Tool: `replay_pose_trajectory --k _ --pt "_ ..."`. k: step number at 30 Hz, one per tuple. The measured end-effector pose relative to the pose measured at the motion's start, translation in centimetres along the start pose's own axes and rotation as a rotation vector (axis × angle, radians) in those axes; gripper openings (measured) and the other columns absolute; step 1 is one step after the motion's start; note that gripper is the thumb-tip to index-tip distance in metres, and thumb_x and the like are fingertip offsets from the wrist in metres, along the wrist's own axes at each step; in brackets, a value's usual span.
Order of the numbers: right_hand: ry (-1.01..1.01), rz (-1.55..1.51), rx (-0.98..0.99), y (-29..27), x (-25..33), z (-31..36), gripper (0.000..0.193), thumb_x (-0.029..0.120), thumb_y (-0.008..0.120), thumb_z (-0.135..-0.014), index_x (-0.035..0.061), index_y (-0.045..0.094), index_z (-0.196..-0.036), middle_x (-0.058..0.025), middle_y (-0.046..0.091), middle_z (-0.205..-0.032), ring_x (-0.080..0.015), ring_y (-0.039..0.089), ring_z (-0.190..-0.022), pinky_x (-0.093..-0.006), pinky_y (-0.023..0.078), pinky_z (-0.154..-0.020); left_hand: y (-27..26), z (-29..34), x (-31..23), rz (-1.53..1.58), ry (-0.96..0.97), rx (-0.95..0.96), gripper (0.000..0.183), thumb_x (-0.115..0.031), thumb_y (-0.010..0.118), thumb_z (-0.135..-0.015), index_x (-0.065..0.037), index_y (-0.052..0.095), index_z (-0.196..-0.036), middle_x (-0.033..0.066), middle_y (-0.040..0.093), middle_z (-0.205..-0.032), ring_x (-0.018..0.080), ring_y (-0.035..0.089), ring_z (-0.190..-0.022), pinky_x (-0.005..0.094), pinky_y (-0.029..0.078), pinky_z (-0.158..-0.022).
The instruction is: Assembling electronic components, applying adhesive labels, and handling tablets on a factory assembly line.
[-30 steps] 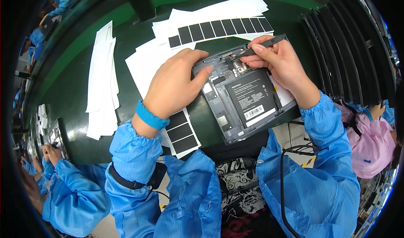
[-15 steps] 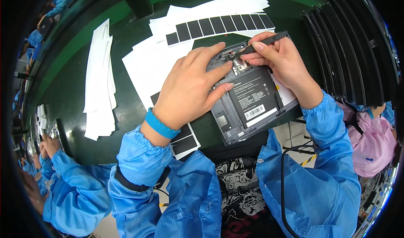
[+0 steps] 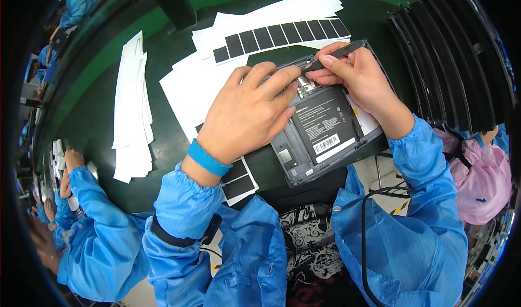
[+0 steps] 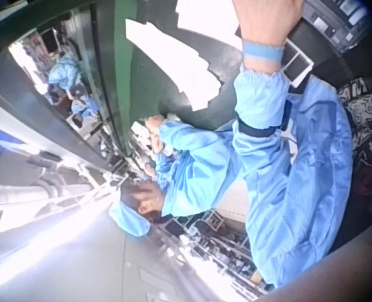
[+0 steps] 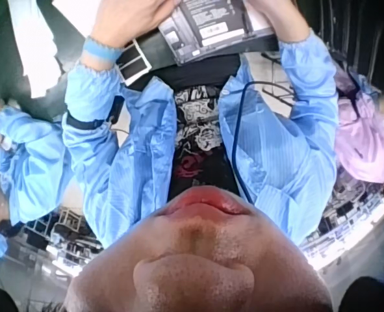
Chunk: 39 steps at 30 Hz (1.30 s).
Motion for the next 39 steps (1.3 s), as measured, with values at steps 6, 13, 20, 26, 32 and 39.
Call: replay_pose_trajectory --k 6,13,20,26,32,39 --pt "-0.006 -0.029 -0.017 -0.2 -0.3 0.2 0.023 0.011 0.056 -0.096 -0.01 0.054 -0.105 -0.019 0.066 -0.093 -0.0227 0.07 -0.088 -0.0244 0.059 -0.076 0.5 0.3 0.9 0.245 -0.184 -0.133 0.035 -0.015 0.066 -0.08 -0.005 0.063 -0.113 0.0097 0.053 -0.128 0.0298 0.051 -0.114 0.0398 0.044 -0.094" --pt "-0.016 -0.033 -0.027 -0.5 -0.6 0.2 0.024 0.012 0.056 -0.096 -0.009 0.054 -0.107 -0.0169 0.065 -0.095 -0.02 0.069 -0.087 -0.0246 0.059 -0.075 0.7 -0.2 0.0 0.004 -0.058 -0.004 0.04 -0.026 0.062 -0.084 -0.005 0.061 -0.118 0.0082 0.05 -0.136 0.0305 0.048 -0.12 0.0411 0.039 -0.099" --pt "-0.054 -0.262 -0.133 -0.6 -0.5 0.1 0.03 0.025 0.06 -0.094 -0.0038 0.057 -0.1 -0.0161 0.066 -0.087 -0.0199 0.069 -0.077 -0.0258 0.058 -0.067 0.1 0.6 0.3 -0.085 -0.083 0.03 0.043 -0.032 0.06 -0.087 -0.006 0.061 -0.121 0.0056 0.046 -0.141 0.0316 0.046 -0.121 0.0408 0.038 -0.1" --pt "-0.103 -0.131 -0.05 -1.7 -0.5 0.5 0.028 0.027 0.06 -0.094 -0.0013 0.062 -0.093 -0.0099 0.065 -0.076 -0.0104 0.059 -0.06 -0.0209 0.045 -0.051 -6.8 9.1 1.9 0.212 -0.461 -0.322 0.055 -0.015 0.067 -0.083 -0.002 0.05 -0.134 0.0233 0.049 -0.133 0.0398 0.05 -0.12 0.0426 0.038 -0.102" --pt "-0.252 0.302 0.129 9.6 3.0 1.6 0.023 0.02 0.064 -0.087 -0.0023 0.067 -0.09 -0.0086 0.068 -0.07 -0.0124 0.065 -0.061 -0.025 0.05 -0.053 -2.3 14.4 1.0 0.086 -0.657 -0.073 0.057 -0.019 0.069 -0.083 -0.003 0.049 -0.135 0.0169 0.052 -0.136 0.0354 0.046 -0.128 0.0493 0.032 -0.109" --pt "-0.286 0.534 0.183 14.2 0.8 -1.4 0.019 0.014 0.056 -0.088 -0.0029 0.062 -0.083 -0.0067 0.064 -0.063 -0.0131 0.065 -0.055 -0.0252 0.049 -0.048 -1.6 14.2 0.6 -0.005 -0.628 -0.035 0.05 -0.022 0.065 -0.086 -0.01 0.054 -0.133 0.0129 0.051 -0.136 0.0327 0.046 -0.129 0.055 0.031 -0.108"
Point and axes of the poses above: each hand's wrist, its own z-axis away from the middle knuckle, its own y-axis out of the palm, x = y × z, the point moved 5 cm from there along -z, towards the middle knuckle
